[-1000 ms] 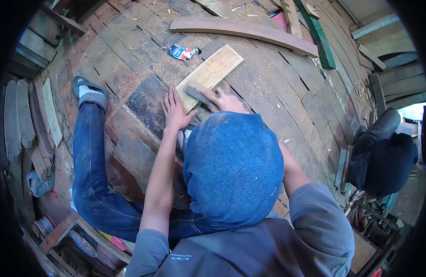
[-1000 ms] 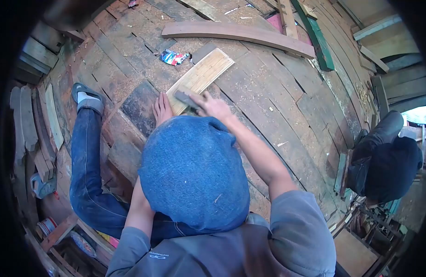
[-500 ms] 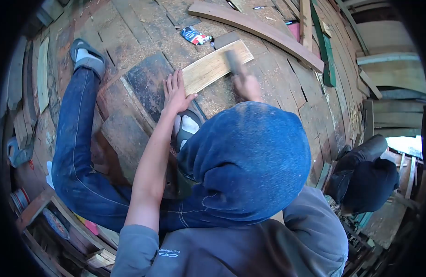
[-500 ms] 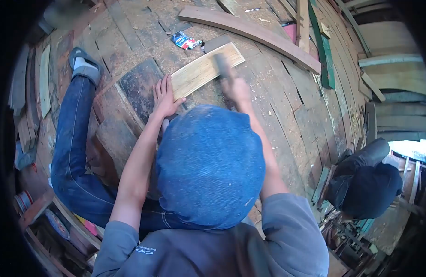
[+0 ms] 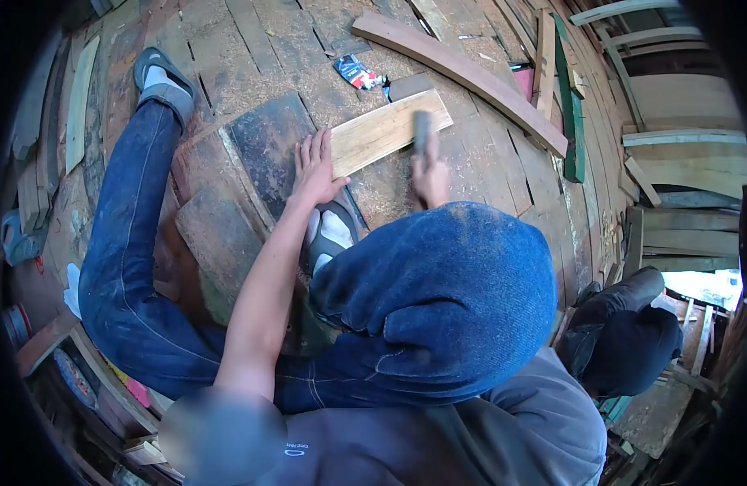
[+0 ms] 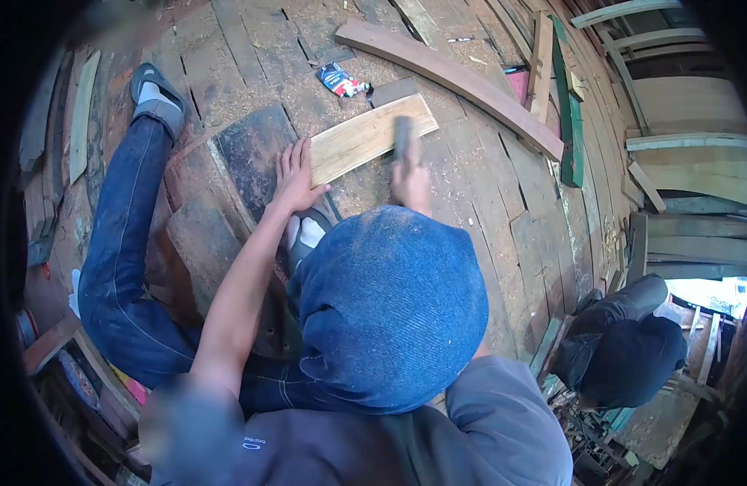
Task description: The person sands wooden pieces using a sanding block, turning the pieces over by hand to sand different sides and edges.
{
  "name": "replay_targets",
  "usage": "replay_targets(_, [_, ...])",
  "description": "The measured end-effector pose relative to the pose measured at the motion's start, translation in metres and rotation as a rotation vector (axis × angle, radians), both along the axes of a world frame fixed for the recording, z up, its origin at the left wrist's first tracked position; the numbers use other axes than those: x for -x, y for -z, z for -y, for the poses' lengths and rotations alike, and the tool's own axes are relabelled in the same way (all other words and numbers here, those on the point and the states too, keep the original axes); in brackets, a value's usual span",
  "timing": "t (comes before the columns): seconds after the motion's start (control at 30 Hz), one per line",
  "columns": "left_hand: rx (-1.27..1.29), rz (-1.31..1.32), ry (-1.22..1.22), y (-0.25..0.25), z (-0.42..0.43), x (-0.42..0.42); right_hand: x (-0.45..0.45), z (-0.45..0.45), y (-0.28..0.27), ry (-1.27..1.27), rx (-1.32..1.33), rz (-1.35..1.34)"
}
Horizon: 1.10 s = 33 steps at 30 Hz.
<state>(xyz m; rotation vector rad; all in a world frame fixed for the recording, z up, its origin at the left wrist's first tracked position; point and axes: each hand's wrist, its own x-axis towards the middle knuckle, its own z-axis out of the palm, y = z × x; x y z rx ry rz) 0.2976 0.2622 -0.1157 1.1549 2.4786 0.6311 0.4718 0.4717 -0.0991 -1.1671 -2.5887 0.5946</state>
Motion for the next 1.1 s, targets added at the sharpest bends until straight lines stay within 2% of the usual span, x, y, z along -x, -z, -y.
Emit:
replay_targets(0.03, [-0.008, -0.004, -0.004, 0.002, 0.000, -0.001, -0.006, 0.015, -0.002, -0.142, 0.019, -0.057])
replay_targets(0.07, [-0.017, -0.007, -0.005, 0.005, 0.000, -0.002, -0.018, 0.027, -0.004, -0.362, -0.043, 0.033])
replay_targets(0.1, [-0.033, -0.012, -0.002, 0.007, 0.000, 0.000, -0.020, 0.031, -0.021, -0.486, 0.037, 0.140])
replay_targets(0.17, [-0.061, -0.002, 0.004, 0.008, 0.002, -0.002, -0.026, 0.005, -0.020, -0.420, 0.030, 0.146])
replay_targets(0.23, [-0.040, 0.014, -0.001, 0.005, 0.003, -0.004, -0.018, -0.022, 0.002, -0.021, 0.021, -0.071])
replay_targets(0.3, [-0.024, 0.012, -0.009, 0.000, 0.000, -0.003, -0.012, -0.012, 0.012, 0.062, -0.048, -0.040])
replay_targets(0.37, [-0.004, 0.017, -0.010, -0.003, -0.002, -0.002, -0.021, 0.007, 0.017, -0.289, -0.135, -0.121])
replay_targets(0.4, [0.009, 0.024, -0.011, -0.002, -0.001, -0.002, -0.025, 0.026, -0.010, -0.397, 0.044, 0.011])
replay_targets(0.5, [-0.047, -0.019, 0.006, 0.009, 0.001, -0.001, -0.024, 0.003, -0.025, -0.384, -0.008, 0.130])
replay_targets(0.53, [-0.048, -0.017, 0.007, 0.011, 0.002, -0.004, -0.019, -0.014, -0.002, -0.152, 0.042, -0.036])
replay_targets(0.57, [-0.050, -0.019, 0.006, 0.011, 0.002, -0.005, -0.011, -0.023, 0.006, 0.032, -0.017, -0.006])
replay_targets(0.63, [-0.040, -0.015, -0.002, 0.008, 0.000, -0.002, 0.003, -0.010, 0.004, 0.106, 0.010, 0.004])
replay_targets(0.73, [-0.022, -0.001, -0.015, 0.002, -0.002, 0.001, -0.005, 0.014, -0.003, -0.466, -0.049, -0.004])
replay_targets(0.83, [-0.042, -0.001, -0.010, 0.009, 0.001, -0.004, -0.004, -0.029, -0.012, -0.436, -0.024, 0.190])
replay_targets(0.87, [-0.050, -0.009, -0.009, 0.011, 0.001, -0.004, 0.003, -0.043, -0.006, -0.129, 0.200, 0.074])
replay_targets(0.9, [-0.060, -0.021, -0.011, 0.009, 0.000, -0.002, 0.011, -0.047, -0.007, 0.113, 0.102, -0.004])
replay_targets(0.97, [-0.054, -0.011, -0.022, 0.005, -0.001, -0.002, 0.024, -0.049, -0.008, 0.171, 0.046, 0.118])
replay_targets(1.03, [-0.046, -0.001, -0.020, 0.004, 0.000, -0.003, 0.028, -0.028, -0.011, -0.241, 0.073, 0.093])
replay_targets(1.07, [-0.046, -0.002, -0.018, 0.004, 0.000, -0.002, 0.023, -0.022, 0.002, -0.465, -0.004, 0.146])
replay_targets(1.1, [-0.046, -0.002, -0.016, 0.006, 0.000, -0.002, 0.025, -0.004, -0.019, -0.586, -0.016, 0.139])
